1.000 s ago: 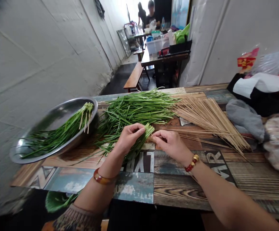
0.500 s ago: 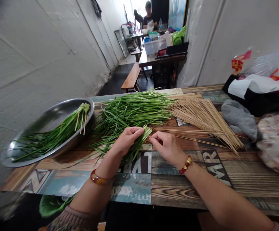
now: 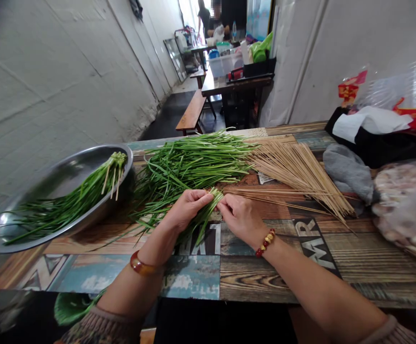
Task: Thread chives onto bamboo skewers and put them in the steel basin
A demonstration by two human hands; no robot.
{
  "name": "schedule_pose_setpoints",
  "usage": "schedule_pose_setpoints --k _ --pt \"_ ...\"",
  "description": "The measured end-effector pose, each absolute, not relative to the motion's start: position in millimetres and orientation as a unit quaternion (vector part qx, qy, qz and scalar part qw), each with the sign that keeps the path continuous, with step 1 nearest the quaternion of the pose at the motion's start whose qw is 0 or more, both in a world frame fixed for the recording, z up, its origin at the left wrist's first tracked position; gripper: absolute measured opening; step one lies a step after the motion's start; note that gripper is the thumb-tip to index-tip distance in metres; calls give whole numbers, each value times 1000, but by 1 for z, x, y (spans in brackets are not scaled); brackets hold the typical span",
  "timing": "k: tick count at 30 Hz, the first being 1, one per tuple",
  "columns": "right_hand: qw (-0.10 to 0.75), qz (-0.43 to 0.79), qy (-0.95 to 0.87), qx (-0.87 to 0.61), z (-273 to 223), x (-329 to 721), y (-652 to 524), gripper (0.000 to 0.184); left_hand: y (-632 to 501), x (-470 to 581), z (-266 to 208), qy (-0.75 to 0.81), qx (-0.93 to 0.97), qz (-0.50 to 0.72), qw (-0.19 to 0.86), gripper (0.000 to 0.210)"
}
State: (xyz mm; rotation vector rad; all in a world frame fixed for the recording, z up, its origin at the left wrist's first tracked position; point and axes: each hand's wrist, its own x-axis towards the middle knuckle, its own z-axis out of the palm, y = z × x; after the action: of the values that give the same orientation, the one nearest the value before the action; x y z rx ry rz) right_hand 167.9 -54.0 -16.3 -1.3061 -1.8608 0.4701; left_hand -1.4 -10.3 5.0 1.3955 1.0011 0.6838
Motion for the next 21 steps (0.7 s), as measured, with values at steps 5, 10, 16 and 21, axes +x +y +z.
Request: schedule_pose_setpoints --k 5,10,16,21 --pt "390 295 -712 -504 -13 171 -50 23 -9 -4 5 441 607 293 593 46" --pt "380 343 -698 -501 -12 176 -48 27 -9 -8 8 442 584 298 613 46" --pt "383 291 -722 -497 -15 172 -52 26 -8 -7 7 423 608 302 600 47" --pt "395 249 -726 -505 -15 169 -55 28 -9 -5 4 433 612 289 595 47"
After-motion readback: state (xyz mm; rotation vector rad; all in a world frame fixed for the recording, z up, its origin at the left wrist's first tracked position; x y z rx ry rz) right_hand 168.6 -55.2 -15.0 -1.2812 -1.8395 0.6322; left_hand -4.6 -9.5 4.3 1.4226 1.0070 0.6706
